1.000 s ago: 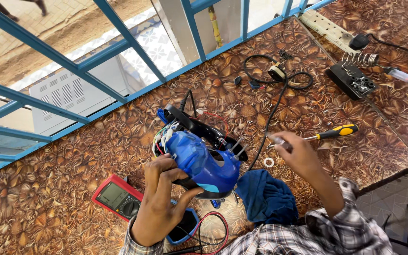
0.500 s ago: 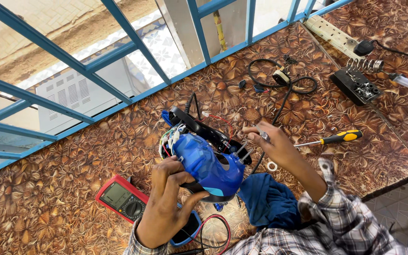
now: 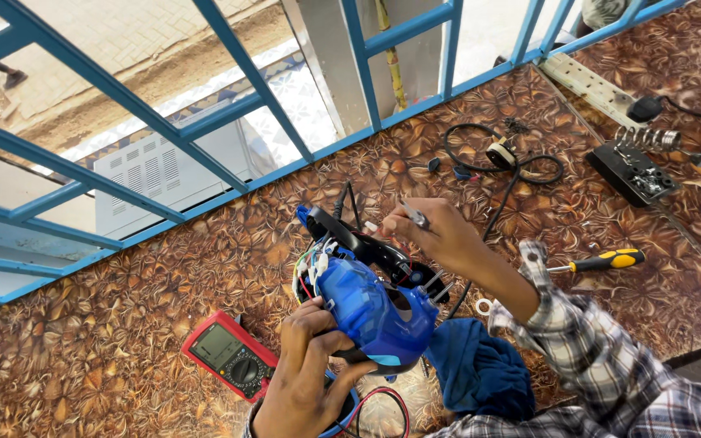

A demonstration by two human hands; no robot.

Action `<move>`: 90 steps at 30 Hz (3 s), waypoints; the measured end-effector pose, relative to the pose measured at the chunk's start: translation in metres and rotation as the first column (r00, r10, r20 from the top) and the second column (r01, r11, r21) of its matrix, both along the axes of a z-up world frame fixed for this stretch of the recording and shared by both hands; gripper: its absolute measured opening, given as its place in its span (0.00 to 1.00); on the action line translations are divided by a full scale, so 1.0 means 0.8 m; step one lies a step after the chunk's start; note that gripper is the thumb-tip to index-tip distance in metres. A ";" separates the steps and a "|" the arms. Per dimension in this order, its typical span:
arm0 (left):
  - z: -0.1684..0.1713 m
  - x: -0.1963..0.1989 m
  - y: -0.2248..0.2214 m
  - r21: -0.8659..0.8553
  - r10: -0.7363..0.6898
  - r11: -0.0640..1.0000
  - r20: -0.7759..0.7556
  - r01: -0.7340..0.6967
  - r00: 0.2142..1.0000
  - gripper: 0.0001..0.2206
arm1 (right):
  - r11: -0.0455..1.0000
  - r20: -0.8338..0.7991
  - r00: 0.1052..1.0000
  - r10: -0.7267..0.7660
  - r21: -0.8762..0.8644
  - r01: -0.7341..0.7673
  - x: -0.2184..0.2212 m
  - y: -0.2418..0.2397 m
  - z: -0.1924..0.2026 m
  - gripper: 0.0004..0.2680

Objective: The person disassembles a blue steam iron using a screwdriver to remove screws and their hands to pull apart the plastic casing and internal water tank components, later wiping a part with a cloth.

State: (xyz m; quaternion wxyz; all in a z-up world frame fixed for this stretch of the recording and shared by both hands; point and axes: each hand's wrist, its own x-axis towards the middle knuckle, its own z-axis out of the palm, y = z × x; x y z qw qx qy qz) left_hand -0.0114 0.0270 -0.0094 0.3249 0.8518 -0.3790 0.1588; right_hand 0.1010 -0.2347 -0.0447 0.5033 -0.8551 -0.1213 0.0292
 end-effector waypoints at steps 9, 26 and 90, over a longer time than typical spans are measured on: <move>-0.010 -0.004 0.005 0.036 0.052 0.998 -0.044 -0.050 0.998 0.18 | 0.966 -0.268 0.943 -0.199 -0.215 0.143 -0.069 -0.038 -0.036 0.18; -0.024 -0.007 0.011 -0.021 0.109 0.994 -0.020 -0.109 0.994 0.20 | 0.993 -0.490 0.865 -0.112 -0.033 0.110 -0.063 -0.004 -0.051 0.09; -0.044 0.030 -0.045 -0.136 0.199 0.974 0.126 -0.181 0.972 0.11 | 0.973 -0.288 0.940 -0.183 -0.189 0.132 -0.179 -0.022 -0.055 0.24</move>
